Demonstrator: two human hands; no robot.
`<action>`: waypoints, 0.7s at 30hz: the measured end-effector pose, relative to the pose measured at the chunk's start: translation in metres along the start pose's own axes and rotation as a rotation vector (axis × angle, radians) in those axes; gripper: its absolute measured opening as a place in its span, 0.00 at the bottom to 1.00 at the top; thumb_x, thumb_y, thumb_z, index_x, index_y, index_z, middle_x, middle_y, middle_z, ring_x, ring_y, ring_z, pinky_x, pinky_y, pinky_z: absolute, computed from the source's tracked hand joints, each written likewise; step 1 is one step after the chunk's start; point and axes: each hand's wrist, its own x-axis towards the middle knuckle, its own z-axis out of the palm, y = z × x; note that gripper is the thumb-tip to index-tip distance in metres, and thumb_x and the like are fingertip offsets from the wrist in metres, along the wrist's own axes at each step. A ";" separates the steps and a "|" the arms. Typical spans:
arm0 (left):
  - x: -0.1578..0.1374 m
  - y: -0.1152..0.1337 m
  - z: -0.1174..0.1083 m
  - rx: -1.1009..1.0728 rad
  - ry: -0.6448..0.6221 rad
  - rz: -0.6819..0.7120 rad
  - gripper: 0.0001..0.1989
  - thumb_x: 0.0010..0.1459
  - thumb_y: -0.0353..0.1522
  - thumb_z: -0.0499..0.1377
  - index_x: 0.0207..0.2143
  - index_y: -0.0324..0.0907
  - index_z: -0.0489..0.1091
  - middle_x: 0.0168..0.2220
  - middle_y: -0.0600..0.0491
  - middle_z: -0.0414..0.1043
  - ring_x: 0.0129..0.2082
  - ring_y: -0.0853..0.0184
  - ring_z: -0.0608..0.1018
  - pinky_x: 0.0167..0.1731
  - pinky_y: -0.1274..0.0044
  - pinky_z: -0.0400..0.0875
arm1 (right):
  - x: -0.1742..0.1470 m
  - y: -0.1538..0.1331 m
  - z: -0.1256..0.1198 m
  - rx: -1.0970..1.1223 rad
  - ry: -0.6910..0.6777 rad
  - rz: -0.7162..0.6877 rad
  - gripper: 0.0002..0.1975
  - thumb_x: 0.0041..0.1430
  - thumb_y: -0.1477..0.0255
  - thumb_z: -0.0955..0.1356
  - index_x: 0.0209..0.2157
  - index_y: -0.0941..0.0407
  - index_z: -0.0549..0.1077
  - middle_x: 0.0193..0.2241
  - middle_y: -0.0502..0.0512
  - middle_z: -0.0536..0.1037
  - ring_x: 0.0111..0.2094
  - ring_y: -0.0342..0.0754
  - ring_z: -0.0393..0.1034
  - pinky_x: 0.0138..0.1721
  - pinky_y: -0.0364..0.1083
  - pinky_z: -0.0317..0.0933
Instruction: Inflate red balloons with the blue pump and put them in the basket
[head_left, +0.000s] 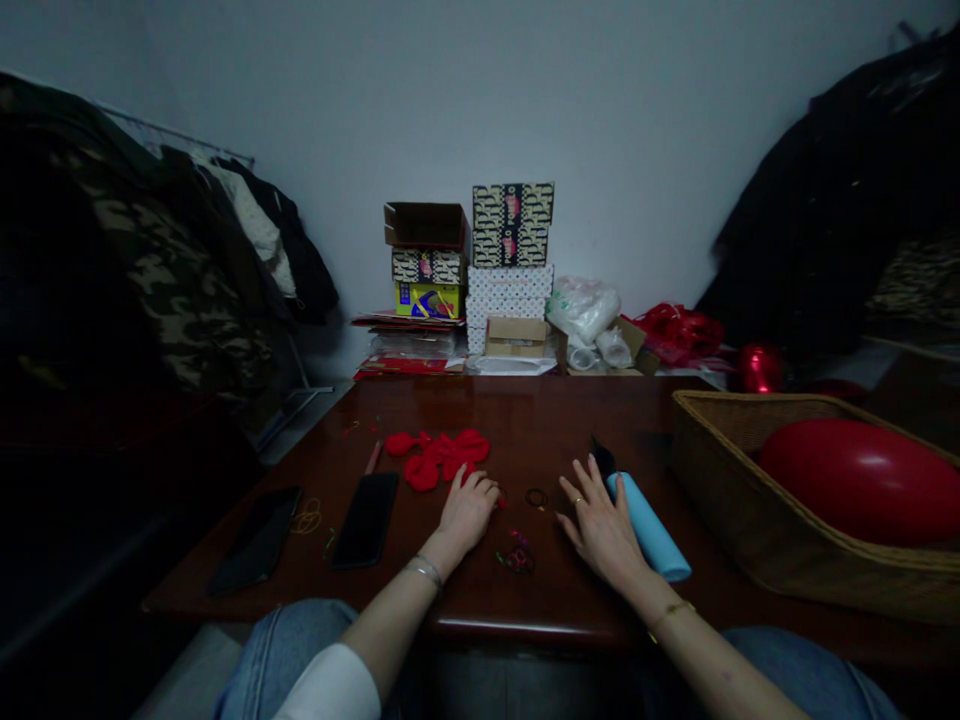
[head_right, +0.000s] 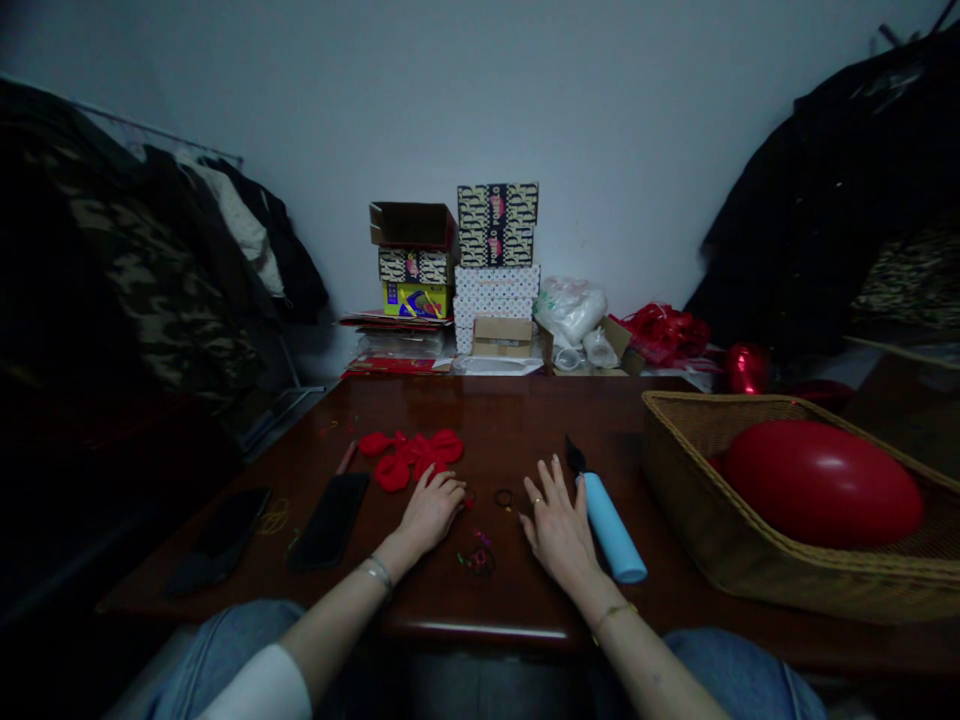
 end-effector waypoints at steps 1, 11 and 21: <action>0.000 0.001 -0.001 -0.012 0.015 0.004 0.12 0.60 0.28 0.50 0.40 0.46 0.71 0.45 0.52 0.73 0.51 0.62 0.67 0.59 0.60 0.47 | 0.000 -0.002 -0.002 0.003 0.000 -0.009 0.21 0.59 0.67 0.61 0.53 0.59 0.66 0.61 0.65 0.57 0.64 0.61 0.35 0.57 0.67 0.37; -0.001 0.027 -0.010 -0.180 0.147 0.144 0.08 0.59 0.30 0.53 0.36 0.45 0.72 0.38 0.53 0.74 0.48 0.64 0.67 0.59 0.62 0.46 | 0.001 -0.026 -0.014 0.237 0.075 -0.134 0.16 0.58 0.64 0.64 0.48 0.53 0.71 0.53 0.56 0.69 0.61 0.57 0.48 0.59 0.67 0.31; -0.003 0.041 -0.020 -0.274 0.190 0.107 0.07 0.58 0.31 0.55 0.37 0.44 0.71 0.35 0.52 0.72 0.42 0.63 0.69 0.56 0.63 0.50 | 0.000 -0.035 -0.007 0.302 0.154 -0.123 0.08 0.59 0.72 0.64 0.34 0.50 0.75 0.46 0.50 0.75 0.58 0.51 0.56 0.60 0.63 0.36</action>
